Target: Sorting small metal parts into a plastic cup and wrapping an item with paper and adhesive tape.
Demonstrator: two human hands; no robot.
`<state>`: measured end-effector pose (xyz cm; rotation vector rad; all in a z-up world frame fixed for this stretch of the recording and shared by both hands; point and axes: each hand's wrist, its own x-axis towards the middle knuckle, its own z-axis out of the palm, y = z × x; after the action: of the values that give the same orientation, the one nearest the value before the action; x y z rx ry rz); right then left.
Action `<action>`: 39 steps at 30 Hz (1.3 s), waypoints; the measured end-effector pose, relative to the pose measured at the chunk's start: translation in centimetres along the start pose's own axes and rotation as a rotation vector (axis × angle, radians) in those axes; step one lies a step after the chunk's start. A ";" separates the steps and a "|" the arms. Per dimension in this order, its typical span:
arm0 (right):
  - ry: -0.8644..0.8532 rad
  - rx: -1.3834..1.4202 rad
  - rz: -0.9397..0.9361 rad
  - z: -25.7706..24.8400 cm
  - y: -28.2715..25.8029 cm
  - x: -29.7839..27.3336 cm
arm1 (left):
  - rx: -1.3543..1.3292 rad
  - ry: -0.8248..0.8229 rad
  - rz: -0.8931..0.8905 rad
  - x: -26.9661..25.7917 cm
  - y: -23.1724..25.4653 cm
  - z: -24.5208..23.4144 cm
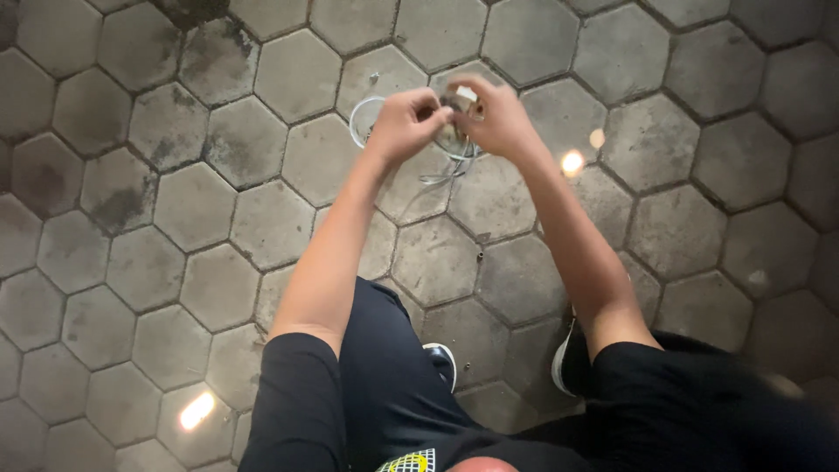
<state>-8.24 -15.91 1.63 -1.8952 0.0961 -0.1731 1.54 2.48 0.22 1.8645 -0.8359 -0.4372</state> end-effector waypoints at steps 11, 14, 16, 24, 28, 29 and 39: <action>-0.128 1.189 0.172 0.5 0.6 -0.5 | -0.281 0.042 -0.111 0.5 -3.7 2.2; 0.111 1.059 -0.046 0.6 0.4 -0.1 | -0.056 -0.066 -0.052 -0.2 -2.4 2.1; 0.233 0.853 -0.201 0.1 0.1 0.0 | -0.011 -0.111 0.019 -0.6 -0.8 1.5; -0.197 -0.493 0.023 0.1 -3.1 -0.6 | 0.374 -0.009 0.112 -1.2 0.7 -1.4; -0.451 -0.117 0.104 0.4 0.1 -0.3 | 0.531 0.115 0.150 -1.2 -0.7 -2.1; -0.504 0.186 0.144 0.5 0.7 -0.2 | 0.419 0.155 0.159 -1.2 -1.3 -2.0; 0.328 0.650 -0.070 2.0 -2.0 0.6 | 0.302 0.056 0.088 -1.5 0.1 -1.0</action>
<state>-7.35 -13.50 2.91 -1.2108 0.1719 -0.4996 1.10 4.21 0.63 2.0954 -0.9841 -0.2104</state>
